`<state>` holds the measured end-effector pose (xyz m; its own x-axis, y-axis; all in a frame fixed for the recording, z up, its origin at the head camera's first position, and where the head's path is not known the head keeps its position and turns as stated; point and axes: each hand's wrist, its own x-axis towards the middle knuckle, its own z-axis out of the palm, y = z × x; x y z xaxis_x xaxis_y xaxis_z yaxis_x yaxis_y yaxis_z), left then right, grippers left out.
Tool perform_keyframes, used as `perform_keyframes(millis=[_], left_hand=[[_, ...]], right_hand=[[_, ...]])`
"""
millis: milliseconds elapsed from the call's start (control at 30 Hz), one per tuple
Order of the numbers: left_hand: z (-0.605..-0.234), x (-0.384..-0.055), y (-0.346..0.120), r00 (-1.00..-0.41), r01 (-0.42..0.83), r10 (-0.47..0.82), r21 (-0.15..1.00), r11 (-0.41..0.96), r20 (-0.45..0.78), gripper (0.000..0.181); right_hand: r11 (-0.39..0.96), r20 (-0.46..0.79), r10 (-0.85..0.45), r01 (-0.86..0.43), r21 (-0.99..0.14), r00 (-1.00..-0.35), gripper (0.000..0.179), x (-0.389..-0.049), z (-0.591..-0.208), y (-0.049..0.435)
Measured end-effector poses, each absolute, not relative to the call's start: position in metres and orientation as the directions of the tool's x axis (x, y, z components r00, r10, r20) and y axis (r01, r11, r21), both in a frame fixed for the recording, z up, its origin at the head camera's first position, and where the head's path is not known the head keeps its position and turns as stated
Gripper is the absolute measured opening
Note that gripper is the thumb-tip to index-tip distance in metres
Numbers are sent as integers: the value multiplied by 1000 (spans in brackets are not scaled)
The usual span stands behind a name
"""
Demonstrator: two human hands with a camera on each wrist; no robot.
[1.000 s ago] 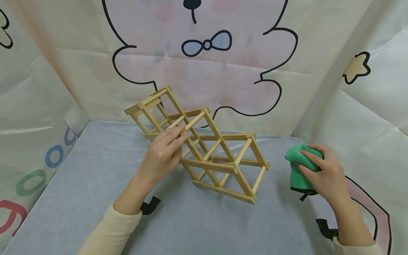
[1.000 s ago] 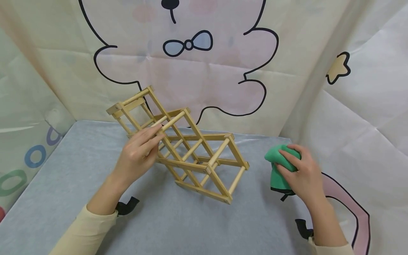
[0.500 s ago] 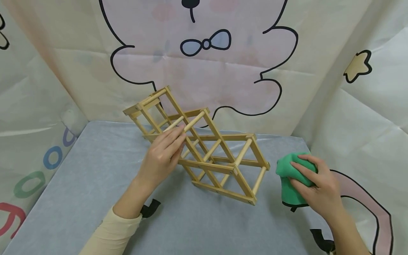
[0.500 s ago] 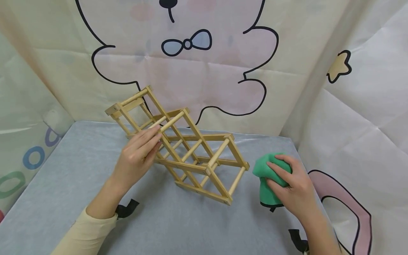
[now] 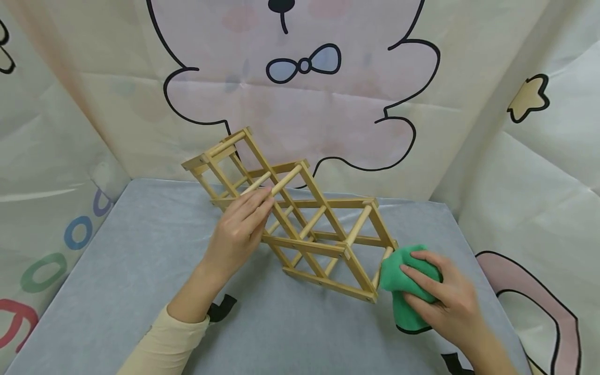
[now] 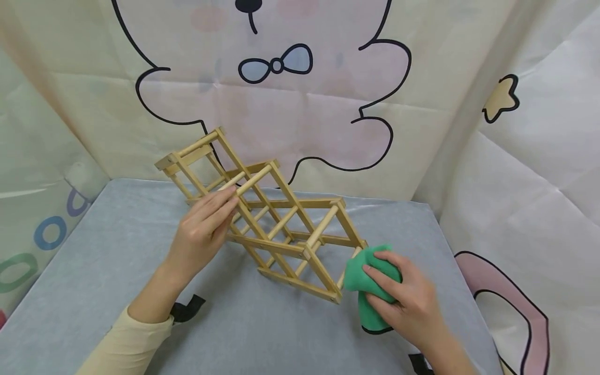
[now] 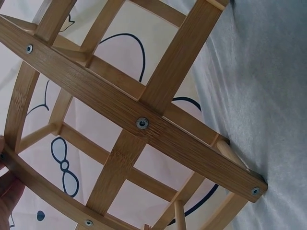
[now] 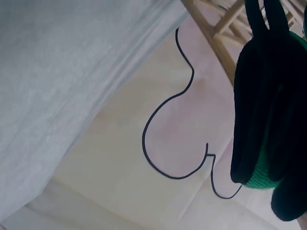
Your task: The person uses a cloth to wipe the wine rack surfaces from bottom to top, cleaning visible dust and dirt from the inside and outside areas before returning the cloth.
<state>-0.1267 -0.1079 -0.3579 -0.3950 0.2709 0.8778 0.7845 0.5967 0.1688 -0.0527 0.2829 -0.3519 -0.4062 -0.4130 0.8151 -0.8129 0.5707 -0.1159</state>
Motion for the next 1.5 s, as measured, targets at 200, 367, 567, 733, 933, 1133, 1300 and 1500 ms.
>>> perform_keyframes(millis=[200,367,567,733,933,1133,1300,1500], left_hand=[[-358,-128,-109,-388,787,266,167,593,882,30],[-358,-128,-109,-388,788,264,170,592,883,30],[-358,-128,-109,-385,789,266,165,592,884,30],[-358,-129,-108,-377,790,270,155,593,886,31],[-357,-129,-108,-376,790,274,151,594,885,31],[-357,-128,-108,-379,788,268,157,596,886,31],[-359,-128,-108,-378,787,266,157,597,887,31],[-360,-128,-108,-381,785,267,157,599,885,31]], right_hand=[[565,807,-445,-821,-84,-389,47,-48,-358,278],[589,790,-457,-804,-76,-410,49,-49,-362,281],[653,774,-437,-754,-78,-459,49,-55,-364,289],[737,714,-396,-664,-127,-577,55,-56,-360,297],[783,646,-360,-594,-182,-673,59,-58,-356,302],[773,659,-357,-605,-189,-662,56,-63,-350,299],[757,654,-385,-628,-180,-651,54,-71,-341,293],[729,637,-420,-658,-188,-647,30,-83,-327,286]])
